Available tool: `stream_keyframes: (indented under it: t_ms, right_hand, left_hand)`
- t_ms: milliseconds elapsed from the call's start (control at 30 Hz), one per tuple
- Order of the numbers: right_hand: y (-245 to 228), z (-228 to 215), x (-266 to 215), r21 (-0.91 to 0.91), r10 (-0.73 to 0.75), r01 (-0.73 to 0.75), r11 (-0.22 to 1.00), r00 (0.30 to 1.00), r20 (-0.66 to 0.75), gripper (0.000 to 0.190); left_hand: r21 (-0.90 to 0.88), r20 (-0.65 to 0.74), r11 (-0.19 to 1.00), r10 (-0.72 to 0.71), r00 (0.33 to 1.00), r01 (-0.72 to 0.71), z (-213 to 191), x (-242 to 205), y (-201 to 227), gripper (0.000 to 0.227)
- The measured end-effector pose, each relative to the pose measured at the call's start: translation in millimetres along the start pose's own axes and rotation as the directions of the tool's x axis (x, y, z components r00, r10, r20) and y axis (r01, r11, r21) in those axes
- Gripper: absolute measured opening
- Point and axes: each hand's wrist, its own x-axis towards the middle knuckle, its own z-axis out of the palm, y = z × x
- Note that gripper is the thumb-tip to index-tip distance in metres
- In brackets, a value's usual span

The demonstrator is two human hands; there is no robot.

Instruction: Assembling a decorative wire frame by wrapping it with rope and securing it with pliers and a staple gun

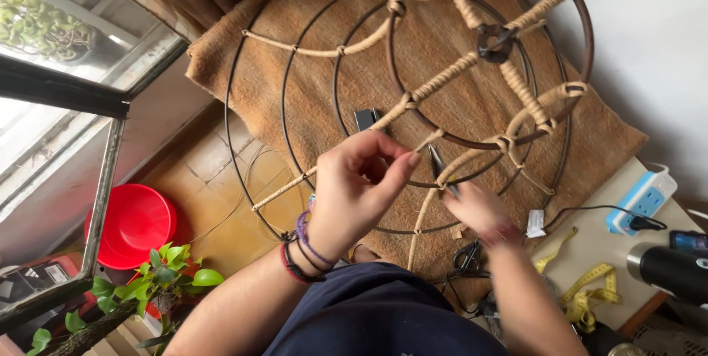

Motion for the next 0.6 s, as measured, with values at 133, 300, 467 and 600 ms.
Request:
stream_keyframes:
  t_ms: [133, 300, 467, 600]
  right_hand:
    - [67, -39, -60, -0.193, -0.14, 0.175, 0.966, 0.974, 0.18, 0.048]
    - [51, -75, -116, 0.091, -0.527, 0.52, 0.85, 0.845, 0.092, 0.013]
    - [-47, -62, -108, 0.288, -0.588, 0.625, 0.725, 0.78, -0.213, 0.032]
    - [-74, -63, -99, 0.381, -0.527, 0.561, 0.735, 0.826, -0.199, 0.052]
  left_hand:
    - [0.056, 0.061, 0.998, -0.001, 0.998, -0.002, -9, 2, 7, 0.012]
    - [0.092, 0.114, 0.996, -0.016, 0.993, 0.005, -15, 3, 9, 0.011]
    - [0.086, 0.106, 0.993, 0.069, 0.992, -0.079, -18, 4, 9, 0.012]
    - [0.085, 0.099, 0.99, 0.104, 0.99, -0.113, -24, 8, 8, 0.008]
